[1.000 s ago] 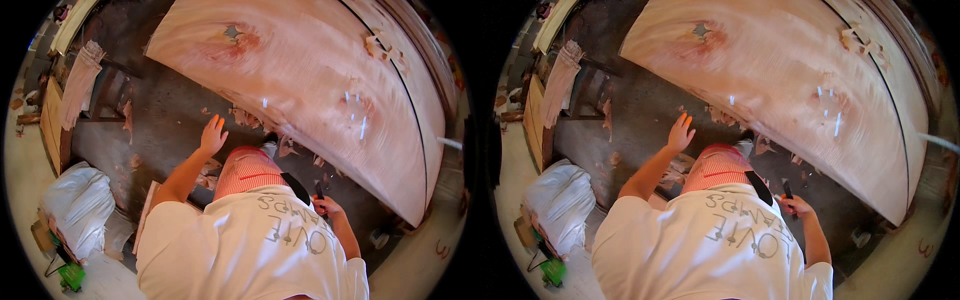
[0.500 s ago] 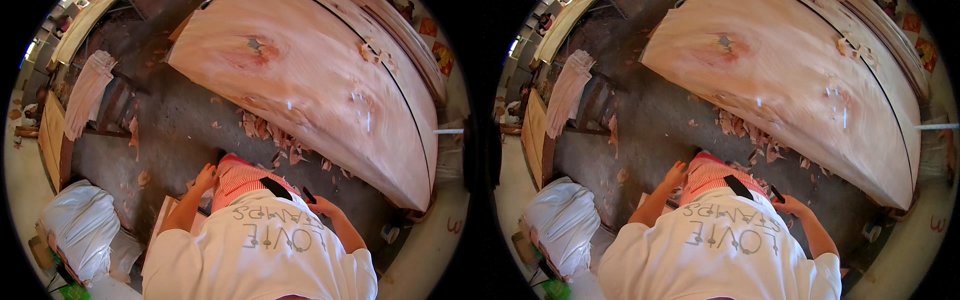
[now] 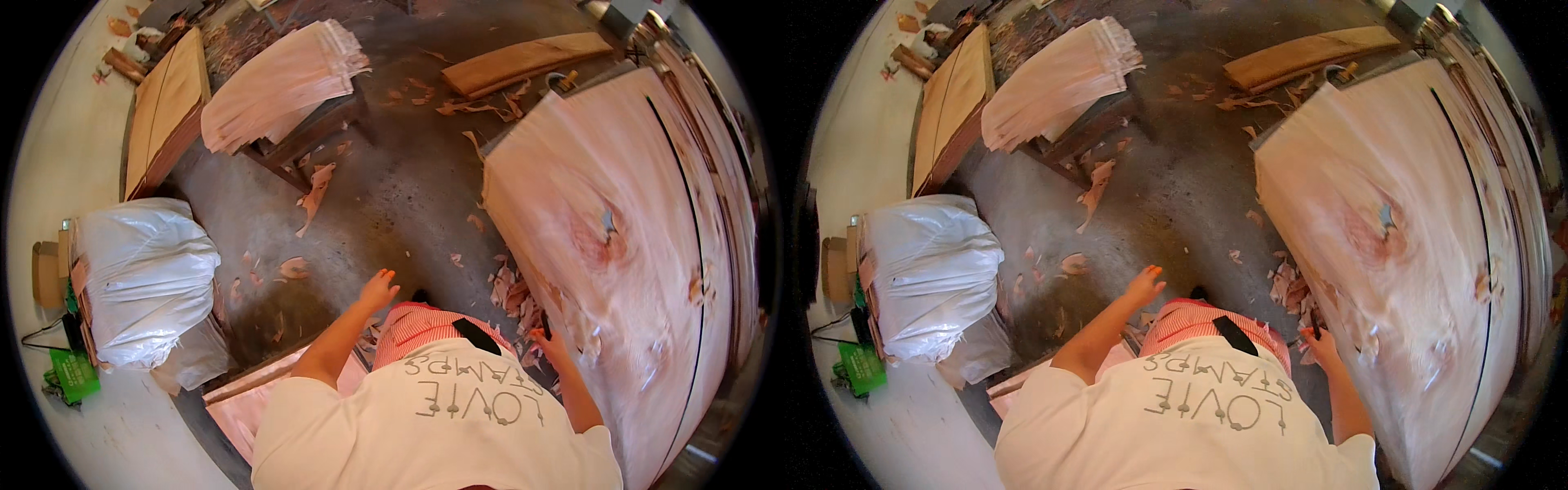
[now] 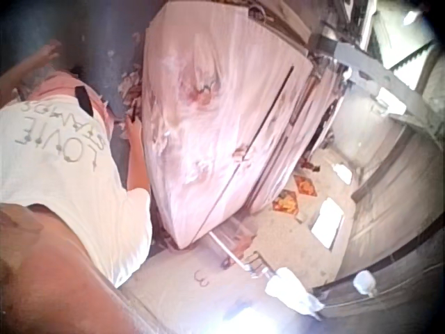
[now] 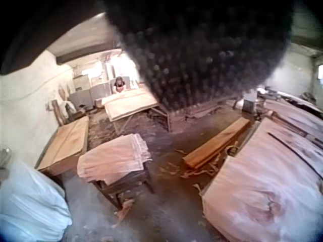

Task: The person repairs wood veneer by cutting out damaged sections with a utility knife and fitting new veneer patches into the holes. They use a paintbrush to apply adhesive from a container, press the patches into place by hand, and smooth the surface.

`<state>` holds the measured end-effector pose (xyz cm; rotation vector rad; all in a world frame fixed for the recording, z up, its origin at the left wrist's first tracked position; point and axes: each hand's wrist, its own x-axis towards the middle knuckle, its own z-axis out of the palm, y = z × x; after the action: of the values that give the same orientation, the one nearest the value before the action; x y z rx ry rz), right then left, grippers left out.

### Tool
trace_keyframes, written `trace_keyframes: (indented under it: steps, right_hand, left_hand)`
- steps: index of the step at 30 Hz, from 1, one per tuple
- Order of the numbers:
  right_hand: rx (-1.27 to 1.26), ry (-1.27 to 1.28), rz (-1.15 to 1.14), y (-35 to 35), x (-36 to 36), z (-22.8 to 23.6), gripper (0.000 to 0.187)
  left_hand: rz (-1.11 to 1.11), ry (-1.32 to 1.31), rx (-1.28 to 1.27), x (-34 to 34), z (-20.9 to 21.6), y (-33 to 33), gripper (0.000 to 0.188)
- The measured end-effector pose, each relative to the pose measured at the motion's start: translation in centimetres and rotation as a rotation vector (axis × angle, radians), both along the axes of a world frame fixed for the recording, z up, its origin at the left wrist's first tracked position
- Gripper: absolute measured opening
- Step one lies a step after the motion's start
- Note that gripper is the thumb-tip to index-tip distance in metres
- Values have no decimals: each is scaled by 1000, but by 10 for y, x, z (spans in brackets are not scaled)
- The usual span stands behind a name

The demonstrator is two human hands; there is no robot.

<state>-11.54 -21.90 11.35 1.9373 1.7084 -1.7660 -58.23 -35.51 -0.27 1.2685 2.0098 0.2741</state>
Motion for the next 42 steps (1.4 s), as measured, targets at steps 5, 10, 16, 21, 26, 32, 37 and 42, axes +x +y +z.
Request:
trace_keyframes:
  steps: [5,10,16,21,26,32,37,42]
  right_hand:
    - [-16,-99,250,76,-90,-19,20]
    - [142,-34,408,152,-164,-45,19]
    - [-16,192,209,273,-279,-92,18]
    - [0,232,253,382,-395,-64,19]
    - [105,190,283,442,-450,-34,20]
    - [161,80,287,417,-463,-35,23]
    - [-35,-51,-118,310,-473,-15,22]
    - [-76,4,-157,227,-478,-24,19]
  left_hand:
    - [111,-11,34,-69,3,32,53]
    - [215,-111,-58,-114,-1,76,51]
    - [300,-124,-160,-191,-2,128,46]
    - [464,-58,-123,-275,33,193,41]
    - [610,202,259,-377,64,257,37]
    - [507,615,469,-540,77,322,54]
    - [280,971,416,-615,69,365,61]
    - [108,781,526,-661,46,366,47]
